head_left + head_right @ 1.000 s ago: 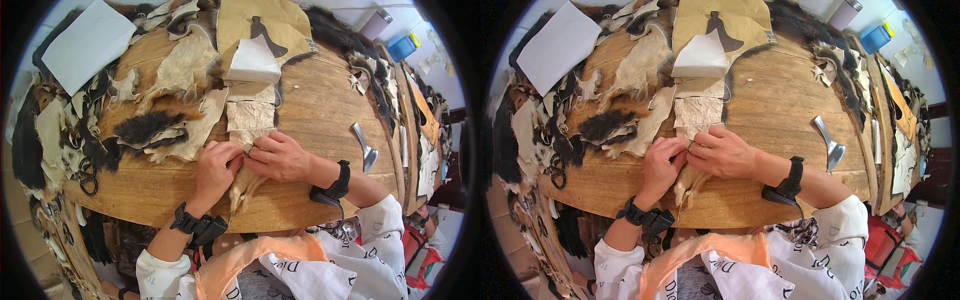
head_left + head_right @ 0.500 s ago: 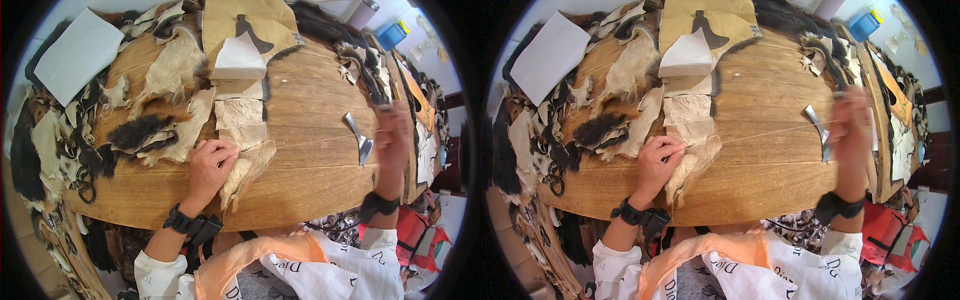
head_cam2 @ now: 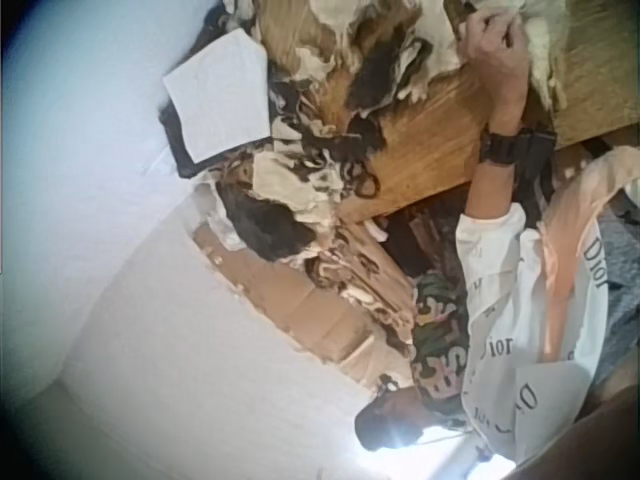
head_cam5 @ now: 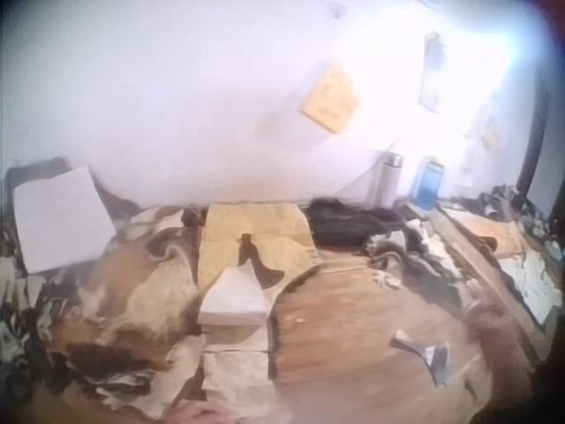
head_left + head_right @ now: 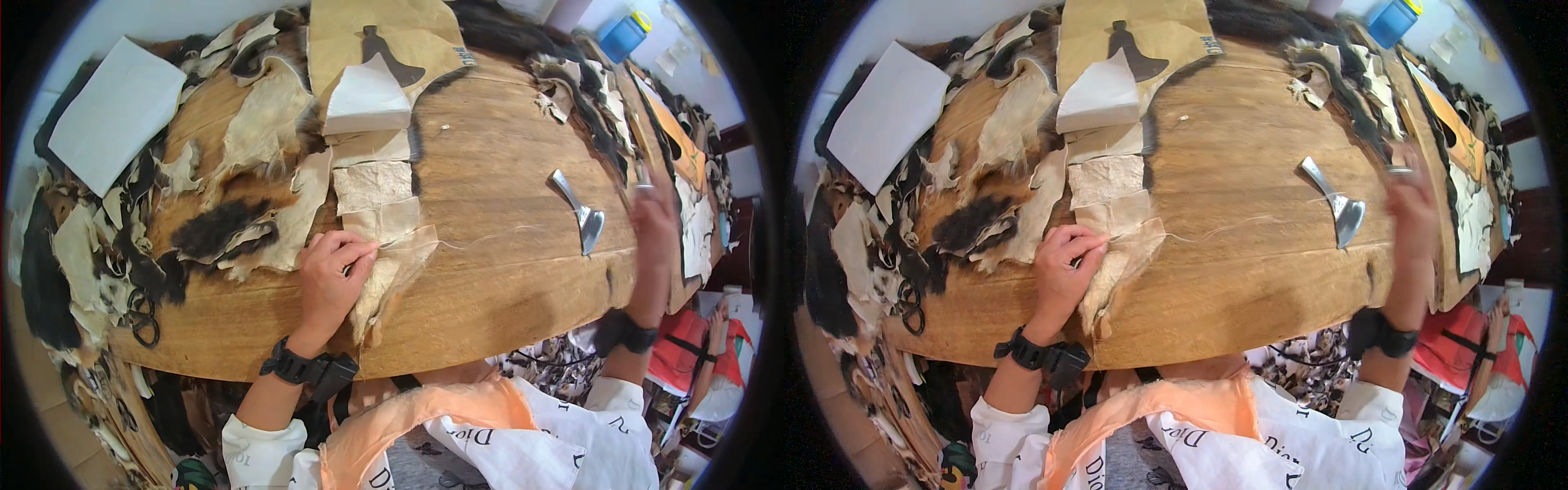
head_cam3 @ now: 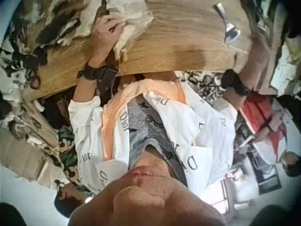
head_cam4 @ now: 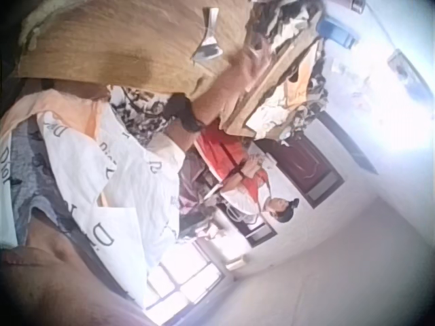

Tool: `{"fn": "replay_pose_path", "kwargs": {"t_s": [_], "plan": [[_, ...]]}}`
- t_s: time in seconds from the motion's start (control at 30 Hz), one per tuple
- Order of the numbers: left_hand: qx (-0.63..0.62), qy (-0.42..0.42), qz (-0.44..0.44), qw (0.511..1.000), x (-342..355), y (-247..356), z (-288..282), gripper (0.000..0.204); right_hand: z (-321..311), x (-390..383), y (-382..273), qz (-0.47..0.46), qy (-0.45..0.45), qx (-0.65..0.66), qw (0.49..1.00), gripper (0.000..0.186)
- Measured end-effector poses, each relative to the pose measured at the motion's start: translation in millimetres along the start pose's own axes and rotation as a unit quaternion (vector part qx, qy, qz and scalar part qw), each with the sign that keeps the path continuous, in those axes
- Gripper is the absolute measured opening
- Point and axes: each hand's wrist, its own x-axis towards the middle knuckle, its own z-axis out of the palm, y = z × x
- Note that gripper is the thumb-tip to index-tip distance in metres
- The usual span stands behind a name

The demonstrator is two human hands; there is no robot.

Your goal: Sewing and trimming strips of animal fur together on a workshop table.

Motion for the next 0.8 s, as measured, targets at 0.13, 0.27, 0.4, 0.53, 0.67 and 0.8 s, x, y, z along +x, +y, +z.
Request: {"fn": "replay_pose_path", "kwargs": {"t_s": [0.13,0.27,0.4,0.53,0.67,0.8], "plan": [[0.009,-0.002,-0.004,1.000,0,2,0,0.016,105,-53,12,-0.198,-0.370,-0.208,0.884,0.022],[-0.006,-0.026,-0.007,1.000,-1,3,-1,0.021,160,-83,14,-0.198,-0.400,-0.168,0.879,0.013],[-0.007,-0.029,-0.012,0.999,0,3,-2,0.021,178,-85,23,-0.224,-0.428,-0.168,0.860,0.012],[0.000,-0.013,-0.003,1.000,0,3,-1,0.021,172,-84,20,-0.205,-0.452,-0.123,0.860,0.009],[-0.001,-0.011,-0.005,1.000,-1,3,-2,0.021,148,-94,-9,-0.266,-0.459,-0.104,0.842,0.010],[0.021,-0.009,0.010,1.000,0,4,-2,0.021,133,-106,-43,-0.297,-0.509,-0.055,0.806,0.018]]}}
